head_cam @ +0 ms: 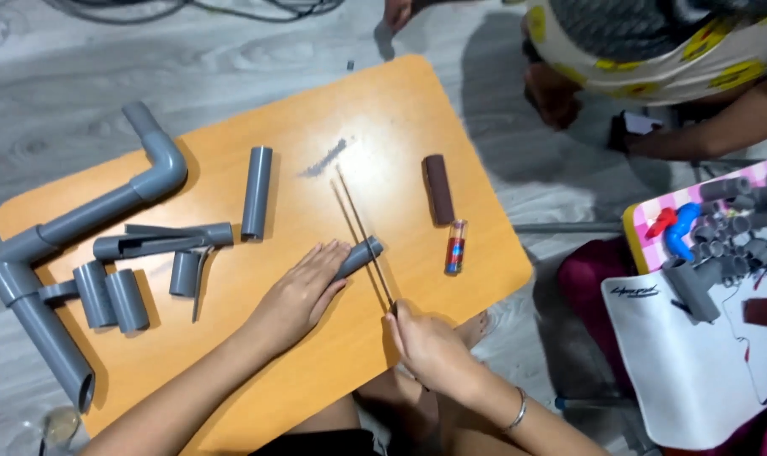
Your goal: Cutting a PVC pipe into segments using a manual saw blade on a low table while sitting on the floor.
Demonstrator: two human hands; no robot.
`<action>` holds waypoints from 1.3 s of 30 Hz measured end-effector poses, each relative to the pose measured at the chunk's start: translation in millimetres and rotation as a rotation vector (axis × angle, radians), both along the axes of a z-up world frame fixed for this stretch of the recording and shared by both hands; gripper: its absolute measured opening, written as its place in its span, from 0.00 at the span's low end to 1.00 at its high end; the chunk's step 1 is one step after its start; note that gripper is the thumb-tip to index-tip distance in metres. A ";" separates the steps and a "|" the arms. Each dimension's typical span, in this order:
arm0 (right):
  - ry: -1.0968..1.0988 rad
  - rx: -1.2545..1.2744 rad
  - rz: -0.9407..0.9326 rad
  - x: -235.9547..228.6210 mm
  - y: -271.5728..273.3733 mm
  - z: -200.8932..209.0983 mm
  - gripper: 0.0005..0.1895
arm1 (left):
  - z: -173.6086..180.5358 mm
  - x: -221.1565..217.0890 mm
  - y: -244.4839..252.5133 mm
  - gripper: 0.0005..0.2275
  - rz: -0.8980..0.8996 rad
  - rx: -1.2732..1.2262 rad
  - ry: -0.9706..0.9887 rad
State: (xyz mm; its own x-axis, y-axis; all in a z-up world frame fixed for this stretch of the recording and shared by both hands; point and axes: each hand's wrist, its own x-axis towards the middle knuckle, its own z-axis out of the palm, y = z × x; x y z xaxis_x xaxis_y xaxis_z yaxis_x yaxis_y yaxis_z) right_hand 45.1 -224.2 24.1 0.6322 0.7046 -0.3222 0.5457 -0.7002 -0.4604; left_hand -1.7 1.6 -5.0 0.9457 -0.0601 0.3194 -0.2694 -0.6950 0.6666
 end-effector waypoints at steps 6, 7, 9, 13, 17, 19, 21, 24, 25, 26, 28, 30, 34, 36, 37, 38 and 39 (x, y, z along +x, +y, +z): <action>-0.008 -0.003 -0.030 -3.4 3.4 -3.7 0.13 | -1.9 -1.9 -0.3 0.19 -0.006 0.043 -0.052; -0.075 0.017 -0.012 -3.3 4.4 -5.2 0.13 | -1.5 -1.9 -0.6 0.19 0.003 0.037 -0.057; -0.145 0.040 0.002 -3.8 5.8 -8.8 0.12 | -1.3 -2.6 0.2 0.18 0.006 0.033 -0.063; -0.104 0.060 -0.013 3.5 0.8 -10.8 0.13 | 4.9 -4.2 -1.3 0.17 0.012 -0.038 -0.019; -0.064 0.042 -0.033 -0.5 -2.3 -11.9 0.13 | -0.6 -8.9 -4.1 0.18 0.065 0.052 -0.021; 0.002 0.027 -0.029 -3.5 -3.5 -6.1 0.13 | 0.5 -9.7 -3.9 0.17 0.081 0.030 -0.028; 0.063 0.020 -0.036 -5.5 -2.1 -1.2 0.13 | 2.2 -9.7 -0.9 0.17 0.086 0.017 -0.041; 0.075 0.003 -0.056 -6.6 -5.2 2.3 0.13 | 3.0 -9.4 -2.9 0.17 0.092 0.026 -0.067; 0.040 -0.002 -0.056 -7.7 -5.1 0.5 0.13 | 2.7 -9.2 -2.8 0.17 0.089 0.009 -0.063; 0.006 -0.006 -0.055 -8.8 -4.9 -1.3 0.13 | 2.6 -9.4 -2.5 0.17 0.087 -0.007 -0.058; -0.039 -0.022 -0.039 -8.2 -3.3 -6.8 0.13 | 2.3 -9.1 -2.2 0.17 0.092 -0.007 -0.068; -0.081 -0.038 -0.024 -7.1 -2.3 -10.3 0.13 | -1.1 -9.3 -2.4 0.17 0.097 -0.006 -0.076; -0.109 -0.008 -0.021 -1.6 -1.7 -19.1 0.14 | 21.4 -8.3 -1.6 0.17 -0.010 -0.086 -0.042; -0.074 -0.027 -0.040 0.6 -2.7 -26.8 0.15 | 25.9 -11.3 -7.5 0.18 -0.078 -0.218 -0.011; -0.157 -0.019 -0.047 0.5 -2.9 -30.8 0.14 | 16.6 -14.9 -13.0 0.17 -0.091 -0.155 -0.003; -0.242 -0.017 -0.049 1.8 -5.7 -34.0 0.14 | 6.5 -18.1 -21.3 0.17 -0.098 -0.097 0.003; -0.244 -0.021 -0.049 5.7 -0.8 -22.7 0.14 | 0.6 -15.9 -22.6 0.17 -0.099 -0.102 0.001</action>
